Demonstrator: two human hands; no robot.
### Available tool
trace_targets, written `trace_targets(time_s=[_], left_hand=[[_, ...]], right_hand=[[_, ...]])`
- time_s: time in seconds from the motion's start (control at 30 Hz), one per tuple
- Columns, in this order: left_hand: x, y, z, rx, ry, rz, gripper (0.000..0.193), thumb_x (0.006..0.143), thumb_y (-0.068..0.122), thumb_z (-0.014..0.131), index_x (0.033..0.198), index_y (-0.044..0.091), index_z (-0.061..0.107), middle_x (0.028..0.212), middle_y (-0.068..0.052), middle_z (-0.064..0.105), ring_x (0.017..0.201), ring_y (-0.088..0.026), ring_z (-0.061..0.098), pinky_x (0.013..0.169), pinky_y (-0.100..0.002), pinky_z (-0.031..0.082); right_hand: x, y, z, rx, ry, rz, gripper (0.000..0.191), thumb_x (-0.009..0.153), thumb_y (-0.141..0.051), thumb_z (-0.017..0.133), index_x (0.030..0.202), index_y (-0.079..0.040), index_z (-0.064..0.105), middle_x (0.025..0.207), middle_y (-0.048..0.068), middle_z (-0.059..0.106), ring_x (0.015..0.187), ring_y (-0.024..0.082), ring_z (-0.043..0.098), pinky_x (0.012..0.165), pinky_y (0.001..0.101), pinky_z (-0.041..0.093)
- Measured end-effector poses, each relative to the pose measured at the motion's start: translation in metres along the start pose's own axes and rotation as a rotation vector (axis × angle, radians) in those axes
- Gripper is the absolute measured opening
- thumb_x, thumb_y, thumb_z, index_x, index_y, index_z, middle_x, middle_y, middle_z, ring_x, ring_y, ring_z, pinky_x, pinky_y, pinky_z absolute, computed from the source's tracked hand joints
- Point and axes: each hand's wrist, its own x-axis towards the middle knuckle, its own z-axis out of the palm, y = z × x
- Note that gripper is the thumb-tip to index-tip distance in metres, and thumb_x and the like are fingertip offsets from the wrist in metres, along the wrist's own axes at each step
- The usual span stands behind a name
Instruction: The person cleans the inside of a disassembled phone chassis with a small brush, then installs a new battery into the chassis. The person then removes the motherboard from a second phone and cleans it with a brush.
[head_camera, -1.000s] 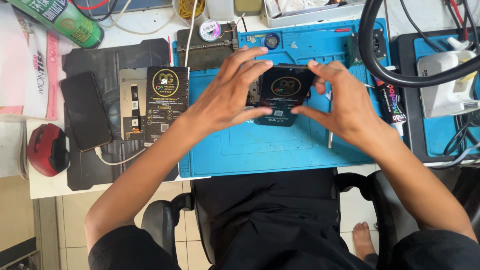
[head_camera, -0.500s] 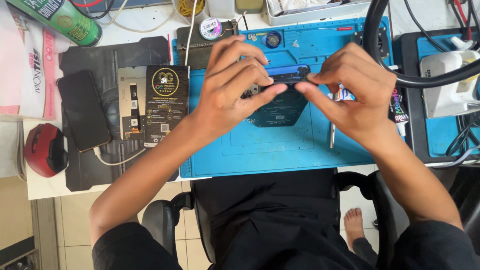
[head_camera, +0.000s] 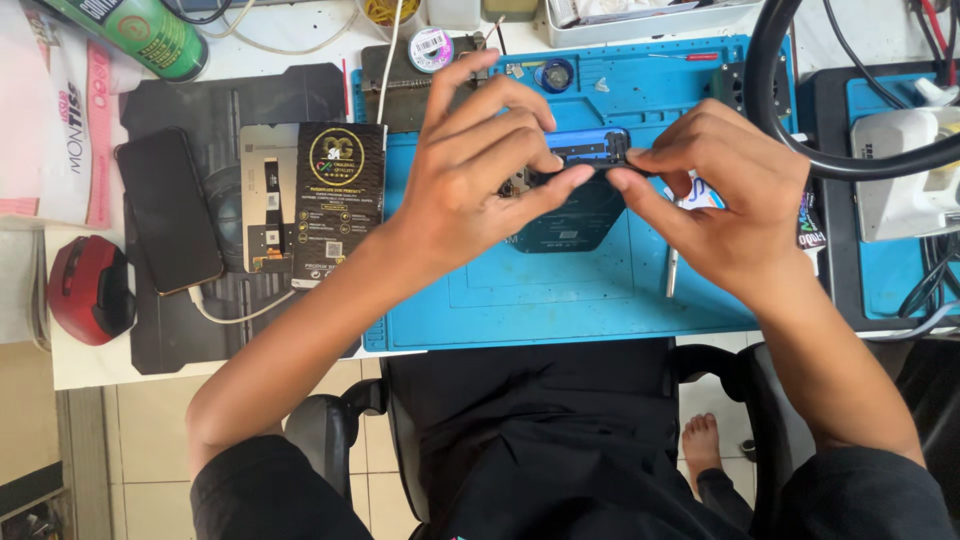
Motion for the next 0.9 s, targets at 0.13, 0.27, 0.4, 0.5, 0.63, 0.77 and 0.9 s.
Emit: trace_targets(time_s=[0.13, 0.27, 0.4, 0.5, 0.63, 0.77, 0.9], left_hand=[[-0.002, -0.001, -0.009, 0.008, -0.017, 0.016, 0.022, 0.093, 0.016, 0.092, 0.089, 0.009, 0.071, 0.092, -0.002, 0.068, 0.104, -0.019, 0.067, 0.12, -0.05, 0.033], [-0.001, 0.003, -0.001, 0.015, 0.037, 0.017, 0.026, 0.09, 0.018, 0.093, 0.084, 0.01, 0.069, 0.085, -0.001, 0.066, 0.101, -0.018, 0.067, 0.119, -0.05, 0.035], [-0.004, -0.003, -0.006, -0.077, -0.035, -0.027, 0.019, 0.094, 0.013, 0.089, 0.09, 0.008, 0.071, 0.092, -0.003, 0.069, 0.106, -0.019, 0.067, 0.119, -0.05, 0.033], [-0.007, -0.01, -0.007, -0.123, -0.049, -0.004, 0.014, 0.095, 0.01, 0.086, 0.096, 0.006, 0.073, 0.097, -0.004, 0.07, 0.108, -0.019, 0.067, 0.12, -0.047, 0.037], [-0.016, -0.013, -0.002, -0.237, -0.09, -0.085, 0.023, 0.094, 0.008, 0.086, 0.108, 0.003, 0.069, 0.111, -0.007, 0.069, 0.118, -0.025, 0.064, 0.113, -0.041, 0.047], [-0.03, -0.014, 0.0, -0.189, -0.124, -0.063, 0.048, 0.094, 0.008, 0.088, 0.132, 0.001, 0.06, 0.13, -0.012, 0.062, 0.13, -0.031, 0.058, 0.113, -0.042, 0.049], [-0.042, -0.019, 0.005, -0.064, -0.191, 0.0, 0.077, 0.09, 0.016, 0.093, 0.149, 0.004, 0.045, 0.142, -0.014, 0.053, 0.138, -0.034, 0.052, 0.12, -0.044, 0.049]], right_hand=[[0.001, 0.001, 0.002, 0.01, 0.003, 0.004, 0.022, 0.091, 0.003, 0.089, 0.095, 0.004, 0.067, 0.086, 0.01, 0.068, 0.068, 0.016, 0.055, 0.059, 0.0258, 0.042], [-0.004, 0.003, 0.008, 0.008, 0.042, -0.031, 0.026, 0.085, 0.002, 0.09, 0.087, 0.005, 0.065, 0.077, 0.012, 0.064, 0.062, 0.019, 0.053, 0.057, 0.0307, 0.038], [-0.011, 0.012, 0.007, 0.005, 0.019, -0.023, 0.018, 0.091, 0.007, 0.085, 0.095, 0.006, 0.067, 0.078, 0.012, 0.063, 0.063, 0.018, 0.054, 0.058, 0.03, 0.039], [-0.017, 0.021, 0.005, 0.047, -0.014, 0.0, 0.016, 0.097, 0.007, 0.084, 0.104, 0.005, 0.069, 0.083, 0.01, 0.065, 0.062, 0.015, 0.054, 0.056, 0.0267, 0.04], [-0.028, 0.035, 0.012, 0.027, -0.034, -0.016, 0.027, 0.098, 0.003, 0.086, 0.115, 0.002, 0.066, 0.084, 0.01, 0.064, 0.06, 0.016, 0.054, 0.055, 0.0265, 0.041], [-0.041, 0.044, 0.025, -0.019, -0.087, -0.01, 0.059, 0.093, -0.003, 0.089, 0.137, 0.0, 0.05, 0.076, 0.006, 0.055, 0.064, 0.018, 0.055, 0.056, 0.0296, 0.044], [-0.057, 0.047, 0.037, -0.069, -0.191, 0.058, 0.095, 0.083, -0.013, 0.093, 0.151, 0.002, 0.028, 0.072, 0.005, 0.054, 0.06, 0.019, 0.057, 0.055, 0.0315, 0.046]])
